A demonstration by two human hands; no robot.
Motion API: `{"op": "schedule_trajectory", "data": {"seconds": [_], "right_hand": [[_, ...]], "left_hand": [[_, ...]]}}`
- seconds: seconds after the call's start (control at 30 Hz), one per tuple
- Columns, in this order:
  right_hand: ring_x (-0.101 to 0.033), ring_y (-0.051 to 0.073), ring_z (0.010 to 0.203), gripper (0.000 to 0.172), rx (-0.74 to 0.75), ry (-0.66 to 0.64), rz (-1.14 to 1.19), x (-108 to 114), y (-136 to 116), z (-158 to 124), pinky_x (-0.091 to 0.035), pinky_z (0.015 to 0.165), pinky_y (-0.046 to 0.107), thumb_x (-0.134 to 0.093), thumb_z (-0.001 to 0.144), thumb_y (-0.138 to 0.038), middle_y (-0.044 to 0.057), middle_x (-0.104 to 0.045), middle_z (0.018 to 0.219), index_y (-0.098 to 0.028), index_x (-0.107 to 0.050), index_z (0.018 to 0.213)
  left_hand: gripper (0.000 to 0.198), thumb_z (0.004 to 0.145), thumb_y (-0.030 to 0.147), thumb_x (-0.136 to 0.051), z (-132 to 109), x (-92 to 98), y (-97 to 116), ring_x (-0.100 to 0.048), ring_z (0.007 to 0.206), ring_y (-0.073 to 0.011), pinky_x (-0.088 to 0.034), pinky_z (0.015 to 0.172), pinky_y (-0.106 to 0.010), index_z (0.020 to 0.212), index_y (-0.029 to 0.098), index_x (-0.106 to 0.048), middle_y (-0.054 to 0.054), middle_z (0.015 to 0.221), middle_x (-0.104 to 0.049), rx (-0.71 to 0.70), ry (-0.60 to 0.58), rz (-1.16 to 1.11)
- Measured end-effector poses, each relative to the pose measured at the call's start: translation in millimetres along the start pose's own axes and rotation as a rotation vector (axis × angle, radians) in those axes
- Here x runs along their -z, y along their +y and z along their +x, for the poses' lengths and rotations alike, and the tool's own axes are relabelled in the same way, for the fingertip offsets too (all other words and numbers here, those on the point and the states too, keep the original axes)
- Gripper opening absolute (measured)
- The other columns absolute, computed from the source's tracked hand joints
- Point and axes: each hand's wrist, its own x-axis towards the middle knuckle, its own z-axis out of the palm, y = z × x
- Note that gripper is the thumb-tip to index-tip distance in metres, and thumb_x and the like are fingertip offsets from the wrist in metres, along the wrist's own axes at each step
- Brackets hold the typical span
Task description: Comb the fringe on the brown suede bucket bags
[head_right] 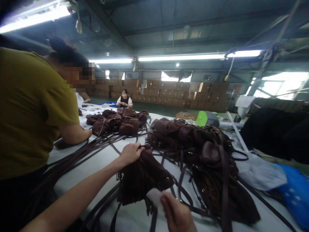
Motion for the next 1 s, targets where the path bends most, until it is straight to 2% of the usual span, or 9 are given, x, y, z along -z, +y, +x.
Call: {"op": "schedule_trajectory", "data": {"seconds": [0.1,0.2,0.4,0.53,0.63,0.7,0.87,0.93,1.0], "right_hand": [[-0.061,0.017,0.070,0.031,0.243,0.163,-0.234,30.6,-12.3,36.5,-0.047,0.066,0.028,-0.034,0.099,-0.037,0.007,-0.067,0.083,-0.021,-0.061,0.100],[-0.055,0.013,0.062,0.024,0.366,0.033,-0.526,31.6,-30.0,60.2,-0.038,0.057,0.024,-0.036,0.097,-0.025,0.002,-0.061,0.073,-0.020,-0.059,0.089],[-0.057,0.014,0.058,0.008,0.405,-0.345,-0.657,-8.1,-57.7,27.4,-0.026,0.051,0.029,-0.050,0.085,-0.018,-0.002,-0.064,0.071,-0.024,-0.055,0.085],[-0.059,0.018,0.057,0.009,0.336,-0.365,-0.708,-4.8,-73.4,24.1,-0.022,0.051,0.032,-0.054,0.078,-0.017,0.000,-0.067,0.070,-0.024,-0.058,0.082],[-0.056,0.015,0.051,0.017,0.172,-0.362,-0.673,10.4,-78.0,41.1,-0.024,0.050,0.030,-0.051,0.088,-0.024,0.000,-0.065,0.061,-0.023,-0.061,0.074],[-0.054,0.014,0.052,0.025,0.190,-0.311,-0.602,22.5,-81.8,44.3,-0.029,0.050,0.027,-0.045,0.093,-0.026,0.000,-0.063,0.061,-0.023,-0.061,0.074],[-0.056,0.016,0.059,0.020,0.640,0.044,-0.531,52.1,-88.1,12.9,-0.040,0.057,0.029,-0.040,0.096,-0.021,0.002,-0.063,0.070,-0.023,-0.060,0.097],[-0.060,0.017,0.063,0.018,0.563,0.247,-0.387,59.9,-73.7,3.0,-0.046,0.062,0.030,-0.041,0.096,-0.023,0.004,-0.065,0.075,-0.023,-0.058,0.100],[-0.064,0.017,0.070,0.018,0.388,0.318,-0.281,62.6,-48.9,0.1,-0.050,0.066,0.028,-0.042,0.096,-0.026,0.005,-0.068,0.083,-0.023,-0.058,0.101]], "left_hand": [[0.037,0.092,0.046,-0.040,-11.0,16.7,17.1,-0.066,0.093,-0.0266,-0.046,0.079,-0.035,0.093,0.018,-0.065,-0.013,0.096,-0.070,-0.126,-0.032,0.033],[0.035,0.091,0.044,-0.043,-17.6,26.6,31.0,-0.066,0.090,-0.0258,-0.047,0.075,-0.033,0.088,0.018,-0.067,-0.012,0.092,-0.071,-0.228,-0.033,0.048],[0.034,0.092,0.042,-0.043,-14.0,12.8,30.9,-0.067,0.091,-0.0255,-0.048,0.077,-0.032,0.091,0.017,-0.066,-0.012,0.095,-0.072,-0.139,0.007,0.022],[0.032,0.093,0.036,-0.041,-20.5,-11.7,33.1,-0.068,0.089,-0.0285,-0.050,0.075,-0.036,0.100,0.015,-0.064,-0.016,0.094,-0.071,-0.095,0.002,0.075],[0.032,0.095,0.036,-0.038,-24.2,-24.5,38.0,-0.069,0.090,-0.0272,-0.050,0.076,-0.035,0.103,0.016,-0.062,-0.015,0.096,-0.071,-0.105,-0.010,0.088],[0.033,0.095,0.036,-0.037,-23.4,-28.7,37.9,-0.069,0.091,-0.0263,-0.050,0.076,-0.034,0.103,0.016,-0.062,-0.014,0.096,-0.071,-0.091,-0.017,0.088],[0.033,0.094,0.039,-0.041,-21.5,-26.5,23.0,-0.069,0.088,-0.0264,-0.048,0.073,-0.032,0.100,0.016,-0.064,-0.013,0.092,-0.071,-0.022,-0.009,0.072],[0.034,0.094,0.041,-0.039,-24.1,-18.3,17.7,-0.068,0.089,-0.0258,-0.048,0.073,-0.032,0.100,0.018,-0.063,-0.012,0.092,-0.071,-0.020,0.010,0.062],[0.036,0.095,0.044,-0.035,-26.9,-4.5,16.4,-0.067,0.089,-0.0252,-0.046,0.074,-0.032,0.099,0.020,-0.062,-0.011,0.092,-0.071,-0.031,0.053,0.050]]}}
